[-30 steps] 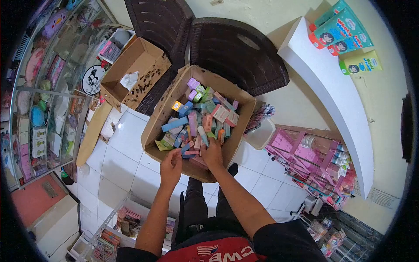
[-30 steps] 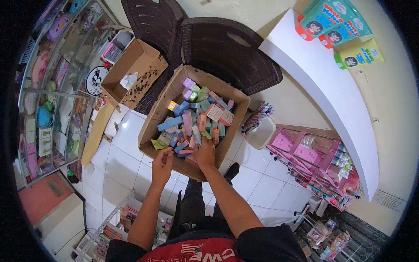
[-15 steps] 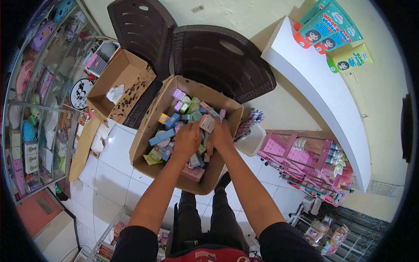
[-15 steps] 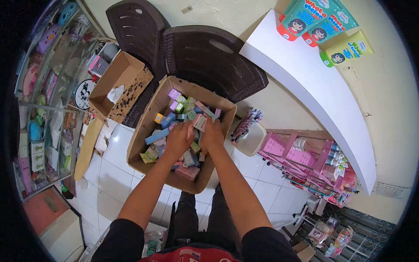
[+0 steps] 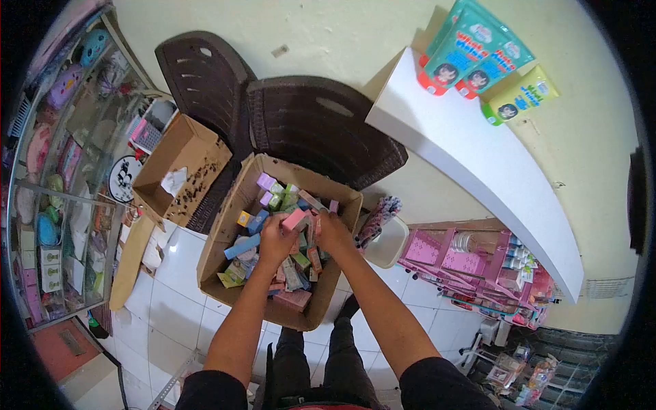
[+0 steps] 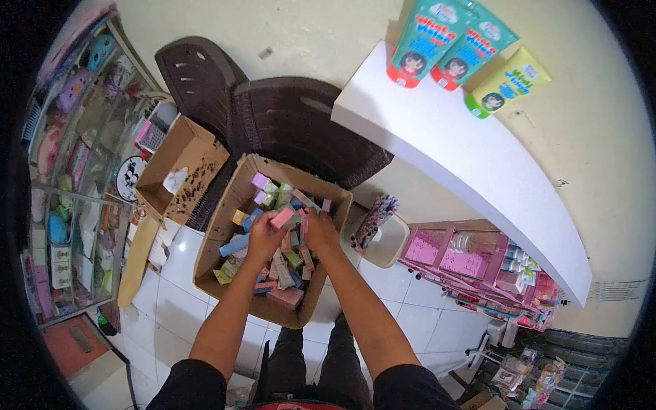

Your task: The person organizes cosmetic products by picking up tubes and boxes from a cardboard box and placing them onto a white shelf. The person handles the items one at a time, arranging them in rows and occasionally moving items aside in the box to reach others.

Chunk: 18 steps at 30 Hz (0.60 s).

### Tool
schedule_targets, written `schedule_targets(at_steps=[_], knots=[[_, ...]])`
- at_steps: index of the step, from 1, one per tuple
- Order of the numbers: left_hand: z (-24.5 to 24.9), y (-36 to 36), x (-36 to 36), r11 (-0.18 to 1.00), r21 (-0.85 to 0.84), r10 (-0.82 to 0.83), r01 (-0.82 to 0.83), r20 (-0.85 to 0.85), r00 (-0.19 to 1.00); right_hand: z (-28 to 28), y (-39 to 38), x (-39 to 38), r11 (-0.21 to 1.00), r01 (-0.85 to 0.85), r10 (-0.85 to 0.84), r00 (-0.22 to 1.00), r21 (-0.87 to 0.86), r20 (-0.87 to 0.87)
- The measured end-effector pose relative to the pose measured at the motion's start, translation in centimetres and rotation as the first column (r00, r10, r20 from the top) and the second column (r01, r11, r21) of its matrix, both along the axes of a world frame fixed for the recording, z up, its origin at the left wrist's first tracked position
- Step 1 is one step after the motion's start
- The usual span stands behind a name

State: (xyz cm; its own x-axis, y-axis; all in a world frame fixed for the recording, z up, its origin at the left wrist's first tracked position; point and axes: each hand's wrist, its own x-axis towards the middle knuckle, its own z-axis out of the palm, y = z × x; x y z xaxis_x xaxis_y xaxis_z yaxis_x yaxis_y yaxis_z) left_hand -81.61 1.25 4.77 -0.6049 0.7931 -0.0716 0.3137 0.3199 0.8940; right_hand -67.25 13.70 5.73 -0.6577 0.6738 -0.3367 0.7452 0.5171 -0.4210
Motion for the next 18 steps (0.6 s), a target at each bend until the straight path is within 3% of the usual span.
schedule_targets(at_steps=[1,2,4,5,7,8,10,13,15,16,17,18], knots=[[1.0,-0.6,-0.3,0.999,0.014,0.040,-0.040,0.014,0.999,2.3,-0.2,0.2,1.000,-0.004,0.001,0.993,-0.029,-0.122],[2.2,-1.2,-0.4,0.999,0.030,0.041,-0.041,0.000,0.999,4.7,-0.5,0.3,1.000,-0.006,0.004,0.991,-0.013,-0.137],[5.5,-2.6,-0.2,0.973,0.200,0.063,-0.118,0.261,0.963,9.6,-1.3,1.2,0.919,0.074,-0.232,0.895,-0.386,-0.382],[7.3,-3.3,0.1,0.947,0.277,0.045,-0.162,0.388,0.921,10.8,-1.8,2.1,0.927,0.071,-0.226,0.888,-0.367,-0.400],[10.6,-4.6,1.1,0.945,0.269,0.029,-0.185,0.495,0.868,13.5,-2.8,4.2,0.771,0.001,-0.428,0.741,-0.636,-0.518],[12.2,-5.1,1.5,0.953,0.251,-0.007,-0.170,0.580,0.815,15.1,-3.2,5.4,0.785,0.005,-0.427,0.729,-0.620,-0.535],[14.5,-5.5,3.2,0.934,0.336,-0.088,-0.125,0.552,0.829,19.5,-4.3,7.7,0.678,-0.033,-0.516,0.691,-0.735,-0.507],[18.8,-4.1,6.0,0.912,0.410,-0.221,-0.026,0.542,0.811,23.8,-5.1,11.3,0.765,-0.037,-0.490,0.614,-0.643,-0.619],[20.0,-2.8,8.9,0.969,0.246,-0.191,-0.022,0.801,0.567,25.2,-5.3,13.5,0.795,-0.045,-0.477,0.569,-0.605,-0.670],[17.9,-2.0,11.1,0.973,0.115,-0.209,0.201,0.057,0.976,25.0,-5.8,14.4,0.790,0.031,-0.555,0.459,-0.612,-0.694],[13.0,-2.6,13.5,0.966,0.133,-0.228,0.220,0.046,0.973,23.5,-6.1,15.7,0.773,0.099,-0.618,0.341,-0.626,-0.709],[6.9,-4.4,15.3,0.945,-0.023,-0.322,0.325,-0.229,0.919,18.1,-6.8,17.6,0.650,0.156,-0.758,0.202,-0.744,-0.620]])
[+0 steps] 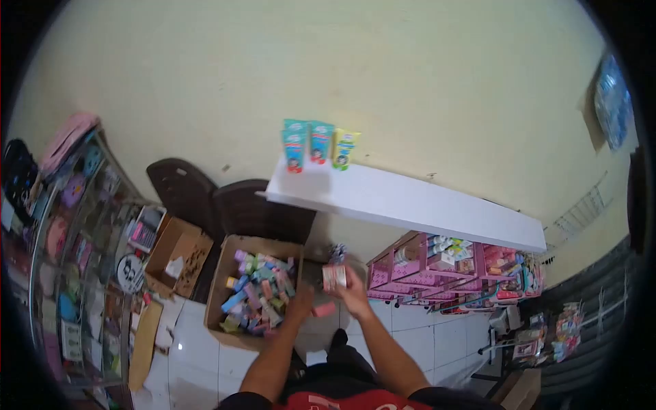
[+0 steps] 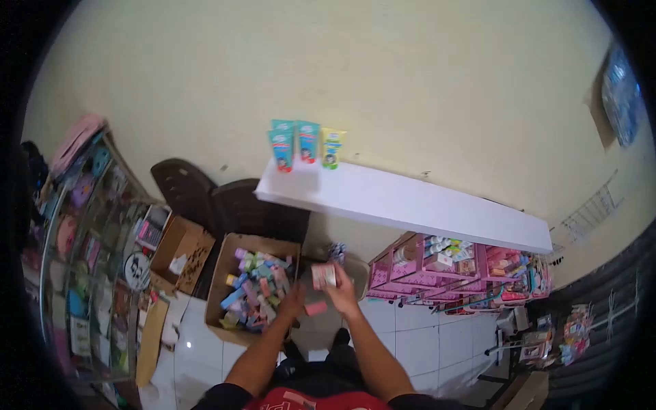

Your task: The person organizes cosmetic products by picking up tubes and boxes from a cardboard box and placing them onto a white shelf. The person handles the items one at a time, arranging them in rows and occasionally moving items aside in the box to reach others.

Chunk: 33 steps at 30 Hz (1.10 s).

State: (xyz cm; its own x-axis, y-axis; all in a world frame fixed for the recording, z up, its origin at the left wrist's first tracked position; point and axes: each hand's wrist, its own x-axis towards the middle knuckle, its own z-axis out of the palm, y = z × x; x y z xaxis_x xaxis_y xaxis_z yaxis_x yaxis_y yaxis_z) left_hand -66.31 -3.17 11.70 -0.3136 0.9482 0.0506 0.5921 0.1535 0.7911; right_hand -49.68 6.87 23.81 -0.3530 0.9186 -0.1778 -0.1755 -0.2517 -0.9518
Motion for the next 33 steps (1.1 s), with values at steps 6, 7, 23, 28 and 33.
schedule_targets(at_steps=[6,7,23,28,33], knots=[[0.8,-0.4,1.9,0.987,0.153,0.053,-0.039,-0.087,0.995,-9.3,-6.6,15.2,0.922,0.185,-0.137,0.978,-0.340,0.160],[0.4,-1.4,2.6,0.993,0.119,0.036,-0.025,-0.088,0.995,-9.9,-7.9,16.7,0.888,0.219,-0.153,0.970,-0.405,0.189],[-12.8,-5.2,12.2,0.862,-0.384,-0.401,0.332,-0.114,0.909,-22.7,-15.9,23.7,0.897,0.292,-0.076,0.842,-0.333,0.534],[-16.3,-5.2,13.9,0.876,-0.370,-0.372,0.310,-0.107,0.922,-28.7,-15.5,24.9,0.993,0.121,-0.090,0.648,0.014,0.756],[-22.0,-4.2,16.0,0.893,-0.317,-0.380,0.319,-0.152,0.913,-32.6,-13.3,25.7,0.999,0.030,-0.051,0.681,0.041,0.730]])
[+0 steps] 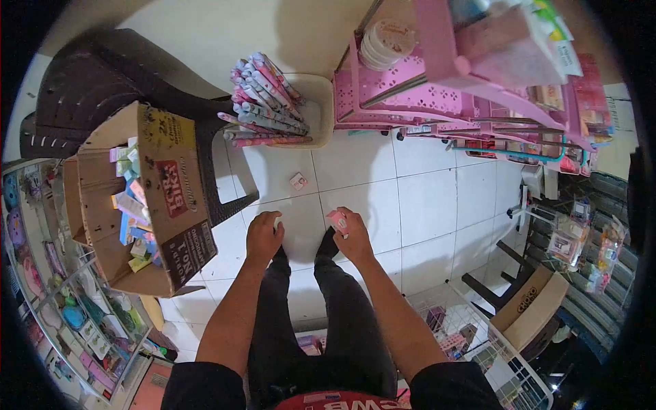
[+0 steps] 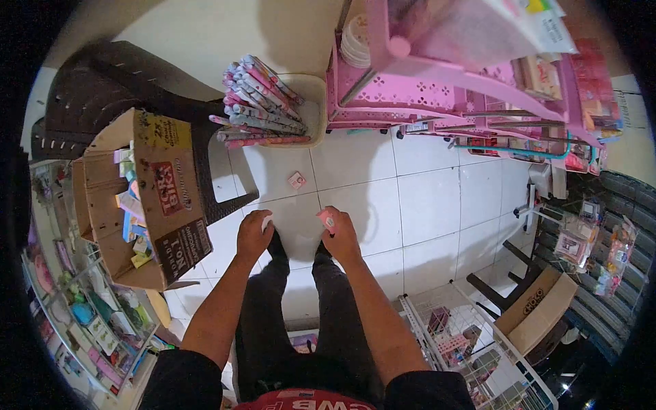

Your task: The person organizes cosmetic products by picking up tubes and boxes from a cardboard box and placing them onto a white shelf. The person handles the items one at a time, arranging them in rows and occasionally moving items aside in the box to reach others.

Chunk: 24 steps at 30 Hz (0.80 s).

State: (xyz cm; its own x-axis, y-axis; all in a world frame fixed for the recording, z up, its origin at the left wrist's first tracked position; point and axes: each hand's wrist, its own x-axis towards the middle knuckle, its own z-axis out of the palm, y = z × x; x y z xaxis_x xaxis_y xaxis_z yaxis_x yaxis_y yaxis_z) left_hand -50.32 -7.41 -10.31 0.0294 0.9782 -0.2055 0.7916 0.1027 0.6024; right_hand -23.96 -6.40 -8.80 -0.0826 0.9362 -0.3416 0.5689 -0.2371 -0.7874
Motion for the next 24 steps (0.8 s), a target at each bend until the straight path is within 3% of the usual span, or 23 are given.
schedule_targets(at_steps=[5,10,14,17,19,22,24], knots=[[-7.6,1.4,1.2,0.999,0.015,-0.030,0.030,-0.035,0.999,-8.1,1.0,0.2,0.996,-0.079,0.079,0.997,0.038,0.022],[-16.7,2.2,1.4,0.984,-0.121,-0.146,0.131,-0.122,0.982,-17.1,2.1,0.1,0.983,-0.156,0.157,0.988,0.101,-0.002],[-23.7,2.5,1.4,0.980,-0.125,-0.177,0.157,-0.167,0.970,-22.7,2.2,-0.1,0.978,-0.196,0.196,0.981,0.077,0.017],[-27.3,2.9,2.0,0.967,-0.205,-0.200,0.151,-0.247,0.948,-26.6,2.7,-0.2,0.959,-0.254,0.252,0.967,0.124,0.032],[-29.9,2.8,2.4,0.962,-0.207,-0.245,0.179,-0.361,0.900,-28.1,3.4,-0.3,0.925,-0.375,0.366,0.922,0.056,0.127],[-32.2,4.0,3.3,0.936,-0.310,-0.269,0.169,-0.315,0.910,-30.1,4.3,-0.5,0.907,-0.404,0.387,0.910,0.117,0.148],[-33.2,3.9,3.8,0.951,-0.245,-0.264,0.186,-0.336,0.904,-31.0,4.3,-0.6,0.914,-0.389,0.371,0.916,0.113,0.151]])
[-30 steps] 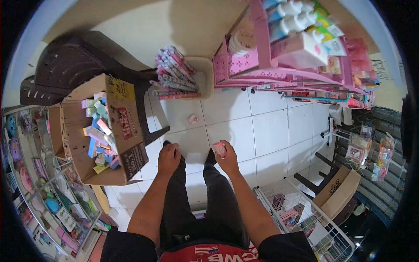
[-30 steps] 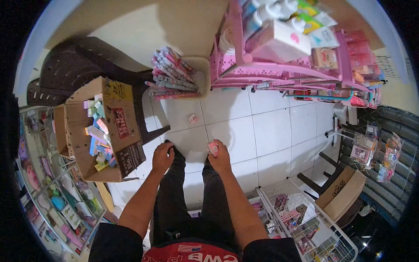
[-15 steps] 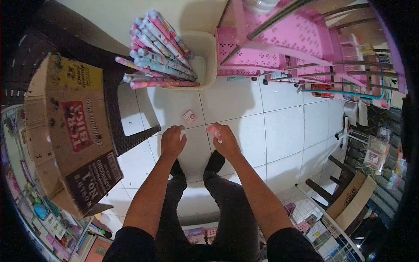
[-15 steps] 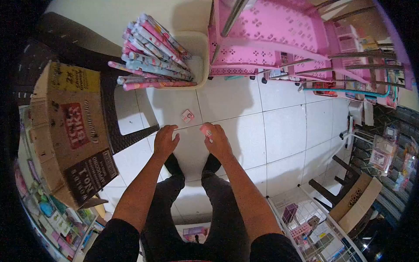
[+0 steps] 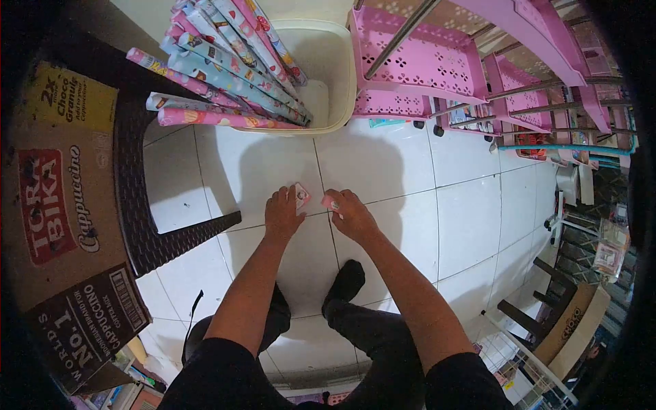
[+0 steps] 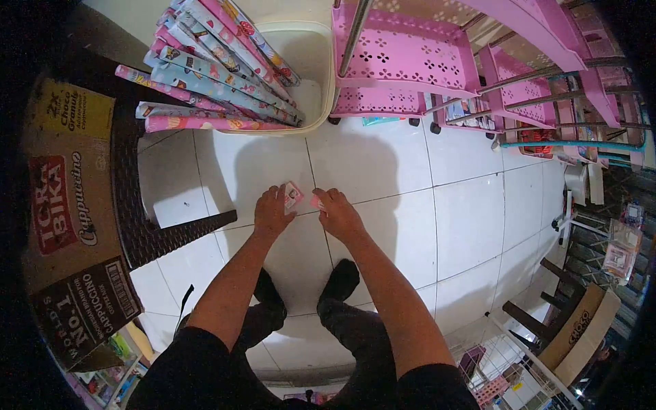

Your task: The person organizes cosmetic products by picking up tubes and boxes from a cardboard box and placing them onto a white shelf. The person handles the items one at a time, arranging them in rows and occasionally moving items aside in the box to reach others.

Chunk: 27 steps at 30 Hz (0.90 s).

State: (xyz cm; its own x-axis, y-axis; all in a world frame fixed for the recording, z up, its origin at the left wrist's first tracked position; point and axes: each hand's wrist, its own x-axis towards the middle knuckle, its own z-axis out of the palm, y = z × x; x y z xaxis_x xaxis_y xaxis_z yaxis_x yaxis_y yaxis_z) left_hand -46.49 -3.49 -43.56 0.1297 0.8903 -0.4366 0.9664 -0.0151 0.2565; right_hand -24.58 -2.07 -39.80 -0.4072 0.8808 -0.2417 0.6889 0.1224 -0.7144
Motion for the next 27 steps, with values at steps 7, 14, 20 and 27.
schedule_targets(at_steps=[7,14,20,27], knots=[[-4.3,0.0,1.1,0.999,0.038,-0.003,0.004,-0.034,0.999,-1.3,0.2,-0.2,0.997,0.071,-0.068,0.992,0.021,-0.109],[-2.5,1.2,0.4,0.996,-0.053,0.078,-0.074,0.079,0.994,-0.1,0.7,-0.6,0.995,0.100,-0.098,0.988,0.013,-0.121],[6.5,0.7,0.3,0.975,0.117,0.142,-0.189,0.329,0.934,5.9,-0.8,-1.1,0.961,0.265,-0.242,0.944,0.078,-0.225],[24.9,-1.1,1.0,0.911,0.184,0.215,-0.369,0.553,0.805,21.9,-3.7,-1.4,0.921,0.389,-0.375,0.883,-0.005,-0.284]])
